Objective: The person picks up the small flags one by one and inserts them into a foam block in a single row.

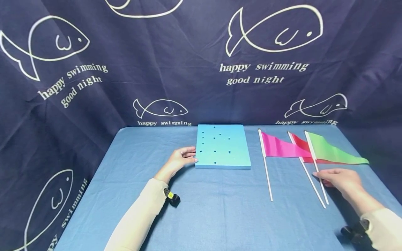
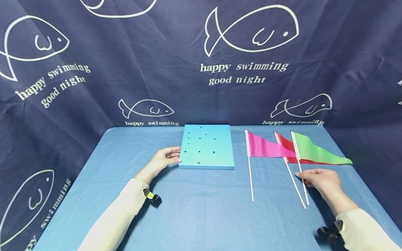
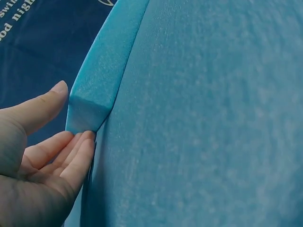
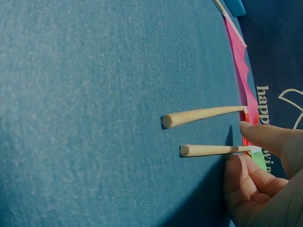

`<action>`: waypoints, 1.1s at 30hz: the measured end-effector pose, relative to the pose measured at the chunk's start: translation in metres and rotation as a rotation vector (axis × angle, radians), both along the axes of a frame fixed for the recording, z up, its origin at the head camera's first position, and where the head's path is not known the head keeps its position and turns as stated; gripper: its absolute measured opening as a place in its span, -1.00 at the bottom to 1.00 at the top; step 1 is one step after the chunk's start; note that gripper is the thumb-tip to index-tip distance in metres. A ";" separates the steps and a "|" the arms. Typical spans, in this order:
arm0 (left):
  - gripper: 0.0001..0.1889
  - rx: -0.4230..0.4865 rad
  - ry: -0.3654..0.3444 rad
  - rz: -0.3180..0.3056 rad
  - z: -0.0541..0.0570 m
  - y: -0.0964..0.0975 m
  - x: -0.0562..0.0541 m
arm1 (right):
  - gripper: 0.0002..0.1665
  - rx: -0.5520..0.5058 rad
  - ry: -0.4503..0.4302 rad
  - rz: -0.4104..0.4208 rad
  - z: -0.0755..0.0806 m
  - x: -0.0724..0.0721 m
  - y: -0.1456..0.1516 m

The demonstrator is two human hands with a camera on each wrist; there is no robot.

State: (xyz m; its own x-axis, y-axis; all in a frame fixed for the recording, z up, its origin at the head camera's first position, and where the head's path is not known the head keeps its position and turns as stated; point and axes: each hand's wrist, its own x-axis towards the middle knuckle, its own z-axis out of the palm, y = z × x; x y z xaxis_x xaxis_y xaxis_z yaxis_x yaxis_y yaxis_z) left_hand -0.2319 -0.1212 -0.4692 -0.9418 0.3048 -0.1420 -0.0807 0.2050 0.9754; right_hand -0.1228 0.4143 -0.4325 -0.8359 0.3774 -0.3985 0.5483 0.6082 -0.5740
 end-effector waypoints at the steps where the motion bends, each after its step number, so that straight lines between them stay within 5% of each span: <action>1: -0.38 -0.006 0.001 0.002 0.001 0.000 0.000 | -0.24 0.003 0.004 -0.004 0.000 0.000 -0.001; 7: -0.37 -0.033 -0.003 -0.006 0.002 0.003 0.000 | -0.23 -0.004 -0.006 -0.010 -0.007 0.004 0.000; 18: -0.36 -0.032 0.024 0.002 0.000 0.004 0.003 | -0.54 0.049 -0.004 -0.051 -0.004 0.001 -0.006; 33: -0.38 -0.039 0.039 0.012 0.000 0.002 0.004 | -0.52 -0.024 0.010 -0.049 0.001 -0.007 -0.003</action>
State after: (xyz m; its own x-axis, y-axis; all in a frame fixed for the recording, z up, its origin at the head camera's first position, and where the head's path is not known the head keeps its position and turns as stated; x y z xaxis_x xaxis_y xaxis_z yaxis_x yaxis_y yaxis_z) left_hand -0.2282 -0.1195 -0.4693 -0.9503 0.2887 -0.1166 -0.0454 0.2422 0.9692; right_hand -0.1296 0.4114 -0.4318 -0.8208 0.4086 -0.3991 0.5710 0.5669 -0.5938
